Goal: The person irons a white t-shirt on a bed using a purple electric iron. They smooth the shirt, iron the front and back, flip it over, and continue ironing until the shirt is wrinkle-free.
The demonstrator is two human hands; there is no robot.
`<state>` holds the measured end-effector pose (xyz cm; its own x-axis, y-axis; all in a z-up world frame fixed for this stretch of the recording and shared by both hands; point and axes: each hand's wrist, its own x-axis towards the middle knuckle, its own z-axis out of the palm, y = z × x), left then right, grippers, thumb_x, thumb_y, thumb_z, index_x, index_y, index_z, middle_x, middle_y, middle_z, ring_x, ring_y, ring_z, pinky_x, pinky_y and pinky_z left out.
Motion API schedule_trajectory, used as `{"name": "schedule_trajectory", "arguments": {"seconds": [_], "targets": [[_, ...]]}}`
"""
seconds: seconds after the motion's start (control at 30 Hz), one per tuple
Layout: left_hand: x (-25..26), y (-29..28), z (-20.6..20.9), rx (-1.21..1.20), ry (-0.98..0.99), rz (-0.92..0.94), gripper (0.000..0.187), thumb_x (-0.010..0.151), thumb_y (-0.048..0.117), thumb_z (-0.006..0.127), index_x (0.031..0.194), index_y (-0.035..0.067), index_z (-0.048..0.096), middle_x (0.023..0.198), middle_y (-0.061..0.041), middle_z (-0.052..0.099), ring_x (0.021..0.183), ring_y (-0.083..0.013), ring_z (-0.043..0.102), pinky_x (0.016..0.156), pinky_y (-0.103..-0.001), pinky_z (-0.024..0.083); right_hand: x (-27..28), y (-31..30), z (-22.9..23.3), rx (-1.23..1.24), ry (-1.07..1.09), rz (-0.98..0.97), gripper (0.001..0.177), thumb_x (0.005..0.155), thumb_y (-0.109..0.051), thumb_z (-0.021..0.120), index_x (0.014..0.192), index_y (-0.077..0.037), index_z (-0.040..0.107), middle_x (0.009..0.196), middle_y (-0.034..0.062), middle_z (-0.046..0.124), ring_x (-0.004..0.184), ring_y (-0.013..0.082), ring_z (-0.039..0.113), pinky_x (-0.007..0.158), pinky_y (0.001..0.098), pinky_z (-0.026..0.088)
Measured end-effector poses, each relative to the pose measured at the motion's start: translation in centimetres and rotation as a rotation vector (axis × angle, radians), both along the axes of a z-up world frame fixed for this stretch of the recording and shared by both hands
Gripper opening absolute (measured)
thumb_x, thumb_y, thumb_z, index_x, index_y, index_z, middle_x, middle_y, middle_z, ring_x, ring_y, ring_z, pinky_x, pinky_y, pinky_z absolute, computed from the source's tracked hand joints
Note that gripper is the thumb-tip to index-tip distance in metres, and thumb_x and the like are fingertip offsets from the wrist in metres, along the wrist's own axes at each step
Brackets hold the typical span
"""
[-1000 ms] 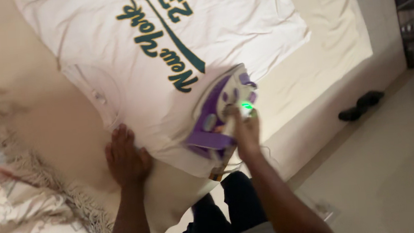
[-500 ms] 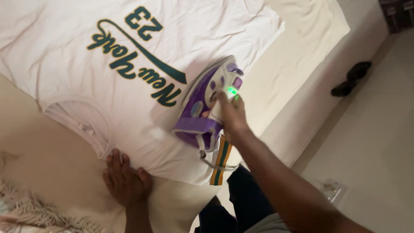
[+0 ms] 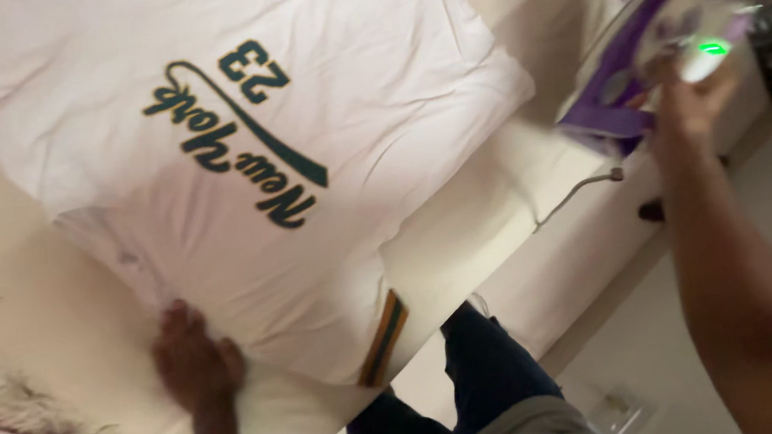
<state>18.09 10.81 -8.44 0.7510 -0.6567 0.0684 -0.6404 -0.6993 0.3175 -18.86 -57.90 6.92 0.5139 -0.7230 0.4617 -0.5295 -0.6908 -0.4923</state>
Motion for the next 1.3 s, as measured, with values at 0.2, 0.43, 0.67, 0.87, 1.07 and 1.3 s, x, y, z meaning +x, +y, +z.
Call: {"name": "schedule_trajectory", "arguments": {"seconds": [0.2,0.43,0.67,0.87,1.07,1.3], "targets": [[-3.9,-6.7,6.1,-0.106,-0.083,0.118,0.047,0.106,0.027,0.059,0.139,-0.005,0.056,0.145,-0.023,0.054,0.140,-0.0428,0.046,0.118,-0.052,0.036,-6.2,-10.5,-8.7,0.380,-0.082,-0.391,0.090,0.100,-0.038,0.081,0.155,0.001,0.020,0.159,0.0208,0.039,0.144,0.0307,0.045,0.123,0.0507,0.037],[-17.3,-25.7,7.8,0.000,0.102,0.176,0.040,0.084,0.036,0.081,0.110,0.007,0.070,0.115,-0.013,0.068,0.113,-0.0361,0.062,0.094,-0.050,0.047,-14.9,-11.3,-20.2,0.962,-0.725,-0.015,0.044,0.113,-0.011,0.067,0.151,0.001,0.049,0.155,0.0116,0.053,0.143,0.0250,0.052,0.128,0.0363,0.043],[-17.2,-26.7,9.8,0.046,0.136,0.316,0.031,0.086,0.007,0.075,0.116,0.010,0.071,0.123,-0.013,0.065,0.112,-0.0335,0.062,0.088,-0.044,0.054,-10.7,-7.7,-16.2,0.770,-0.533,-0.215,0.052,0.106,-0.011,0.080,0.139,-0.008,0.040,0.139,0.0090,0.053,0.128,0.0220,0.056,0.117,0.0367,0.047],[-19.2,-23.7,10.6,-0.016,0.093,0.330,0.039,0.078,0.001,0.075,0.116,0.005,0.068,0.126,-0.015,0.062,0.112,-0.0347,0.062,0.087,-0.043,0.057,-8.2,-2.9,-12.8,0.803,-0.430,-0.639,0.061,0.101,-0.019,0.084,0.138,-0.012,0.037,0.137,0.0088,0.051,0.129,0.0207,0.055,0.115,0.0373,0.046],[-18.6,-23.3,11.3,0.116,0.152,0.442,0.038,0.082,-0.003,0.074,0.117,0.010,0.069,0.131,-0.011,0.063,0.117,-0.0336,0.064,0.089,-0.042,0.057,-0.8,2.7,-13.0,1.067,-0.210,-0.162,0.040,0.093,-0.001,0.069,0.129,-0.007,0.052,0.127,0.0085,0.059,0.107,0.0175,0.066,0.081,0.0300,0.064],[-17.9,-23.3,9.7,0.215,0.184,0.436,0.047,0.074,0.007,0.072,0.121,0.010,0.068,0.125,-0.016,0.063,0.110,-0.0381,0.063,0.088,-0.048,0.057,7.4,3.3,-13.2,0.940,0.001,0.055,0.011,0.100,-0.010,0.080,0.105,-0.005,0.072,0.079,-0.0017,0.061,0.070,0.0081,0.052,0.064,0.0256,0.043]]}}
